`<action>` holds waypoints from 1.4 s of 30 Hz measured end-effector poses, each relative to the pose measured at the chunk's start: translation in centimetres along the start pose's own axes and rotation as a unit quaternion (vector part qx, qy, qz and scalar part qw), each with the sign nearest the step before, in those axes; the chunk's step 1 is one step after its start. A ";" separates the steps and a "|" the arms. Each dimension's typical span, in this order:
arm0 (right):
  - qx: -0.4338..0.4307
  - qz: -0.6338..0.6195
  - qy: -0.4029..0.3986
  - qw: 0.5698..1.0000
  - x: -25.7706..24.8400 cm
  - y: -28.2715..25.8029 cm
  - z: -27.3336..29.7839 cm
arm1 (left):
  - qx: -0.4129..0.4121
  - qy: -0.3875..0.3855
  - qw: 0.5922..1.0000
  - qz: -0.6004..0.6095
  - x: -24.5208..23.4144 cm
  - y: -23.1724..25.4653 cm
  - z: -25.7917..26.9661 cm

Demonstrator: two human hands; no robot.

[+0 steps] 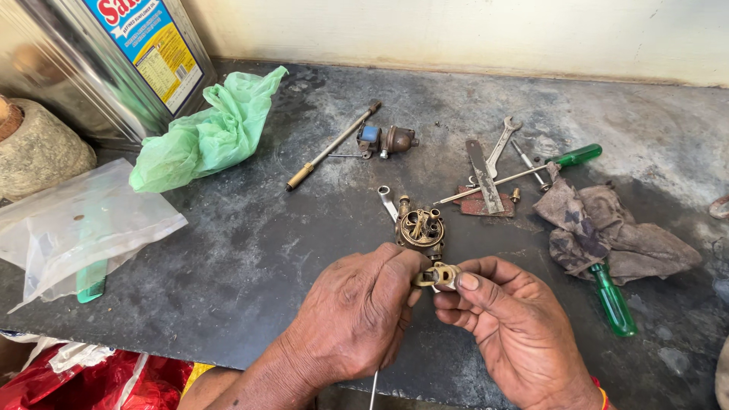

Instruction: The person manipulates small mechanical components of a carburetor assembly by hand and with a screwdriver on a workbench, cleaning and fitting parts together.

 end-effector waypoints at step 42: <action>-0.072 -0.156 0.157 0.972 -3.9 -4.5 -1.2 | -0.190 0.029 0.972 -0.136 6.2 -1.6 12.5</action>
Point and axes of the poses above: each hand's wrist, its own z-axis away from the middle knuckle, its own x-axis out of the palm, y = z × x, the point moved 3 cm from there along -z, towards the middle knuckle, and after that the axes turned 10 degrees about -y, right-handed, at the moved point
